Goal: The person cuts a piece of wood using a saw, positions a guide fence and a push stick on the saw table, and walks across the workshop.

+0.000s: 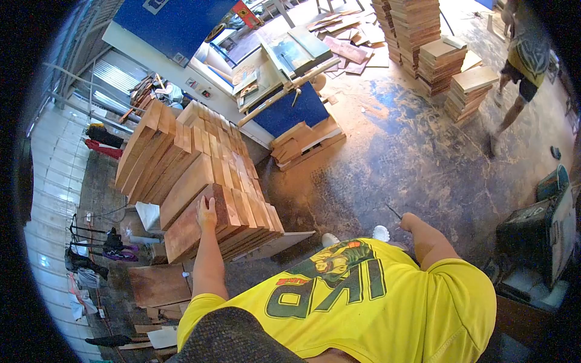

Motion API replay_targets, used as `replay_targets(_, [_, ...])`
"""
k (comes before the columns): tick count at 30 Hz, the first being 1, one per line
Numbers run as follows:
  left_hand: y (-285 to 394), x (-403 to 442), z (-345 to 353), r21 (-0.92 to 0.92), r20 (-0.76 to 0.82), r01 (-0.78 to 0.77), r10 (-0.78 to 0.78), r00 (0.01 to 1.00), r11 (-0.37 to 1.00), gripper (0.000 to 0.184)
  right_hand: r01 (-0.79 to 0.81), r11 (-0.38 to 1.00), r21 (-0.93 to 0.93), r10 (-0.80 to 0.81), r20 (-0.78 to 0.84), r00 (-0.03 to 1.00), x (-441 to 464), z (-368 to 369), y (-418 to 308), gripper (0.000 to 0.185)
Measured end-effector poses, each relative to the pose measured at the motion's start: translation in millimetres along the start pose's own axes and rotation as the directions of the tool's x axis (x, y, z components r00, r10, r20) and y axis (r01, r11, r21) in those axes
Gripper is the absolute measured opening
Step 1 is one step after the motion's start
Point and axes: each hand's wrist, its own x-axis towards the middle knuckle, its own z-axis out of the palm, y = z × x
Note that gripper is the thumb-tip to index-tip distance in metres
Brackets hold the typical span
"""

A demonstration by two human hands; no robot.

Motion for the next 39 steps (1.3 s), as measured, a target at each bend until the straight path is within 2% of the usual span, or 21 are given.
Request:
replay_targets(5, [-3, 3, 3, 0.01, 0.001, -0.004, 0.004, 1.0, 1.0, 0.069, 0.023, 1.0, -0.014, -0.024, -0.014, 1.0, 4, 3, 2, 0.034])
replay_targets(8, [-3, 3, 3, 0.008, -0.003, 0.005, -0.005, 1.0, 1.0, 0.068, 0.05, 0.995, -0.089, -0.048, 0.017, 0.999, 4, 1, 2, 0.036])
replay_targets(10, [-2, 3, 3, 0.006, -0.005, 0.005, -0.005, 1.0, 1.0, 0.068, 0.007, 0.999, -0.043, -0.005, 0.037, 0.999, 3, -2, 1, 0.036])
replay_targets(14, [-1, 1, 2, -0.006, -0.004, -0.001, 0.001, 1.0, 1.0, 0.067, 0.019, 1.0, -0.011, -0.019, 0.026, 0.999, 7, 0, 5, 0.035])
replay_targets(16, [-7, 4, 7, -0.015, -0.047, -0.023, 0.022, 0.999, 1.0, 0.066, 0.099, 0.983, -0.157, -0.095, 0.034, 0.995, 17, 4, 9, 0.034])
replay_targets(17, [-8, 4, 8, -0.018, -0.047, -0.019, 0.019, 0.999, 1.0, 0.066, 0.099, 0.982, -0.161, -0.095, 0.033, 0.995, 18, 4, 10, 0.034])
replay_targets(19, [-10, 5, 10, -0.024, -0.083, -0.045, 0.043, 0.996, 0.999, 0.066, 0.045, 0.995, -0.085, -0.042, 0.044, 0.998, 18, 3, 9, 0.033])
replay_targets(26, [-9, 6, 11, -0.023, -0.08, -0.032, 0.03, 0.996, 0.999, 0.066, 0.018, 0.999, -0.032, -0.017, 0.016, 1.0, 16, 1, 8, 0.032])
replay_targets(28, [-8, 5, 9, -0.016, -0.063, -0.018, 0.017, 0.998, 1.0, 0.066, 0.147, 0.972, -0.181, -0.147, 0.016, 0.989, 26, 6, 13, 0.032])
replay_targets(29, [-8, 5, 9, -0.019, -0.064, -0.016, 0.015, 0.998, 1.0, 0.066, 0.148, 0.972, -0.185, -0.147, 0.015, 0.989, 23, 3, 10, 0.032])
replay_targets(31, [-7, 4, 8, -0.016, -0.051, -0.015, 0.014, 0.999, 1.0, 0.066, 0.068, 0.997, -0.043, -0.067, 0.021, 0.998, 18, 1, 7, 0.032])
replay_targets(34, [-6, 4, 7, -0.014, -0.041, -0.006, 0.005, 0.999, 1.0, 0.067, 0.027, 1.0, 0.012, -0.027, 0.015, 1.0, 15, 1, 3, 0.031])
replay_targets(39, [-9, 5, 7, -0.033, -0.048, -0.024, 0.023, 0.999, 0.999, 0.066, 0.077, 0.996, -0.051, -0.074, 0.052, 0.996, 17, -3, 0, 0.032])
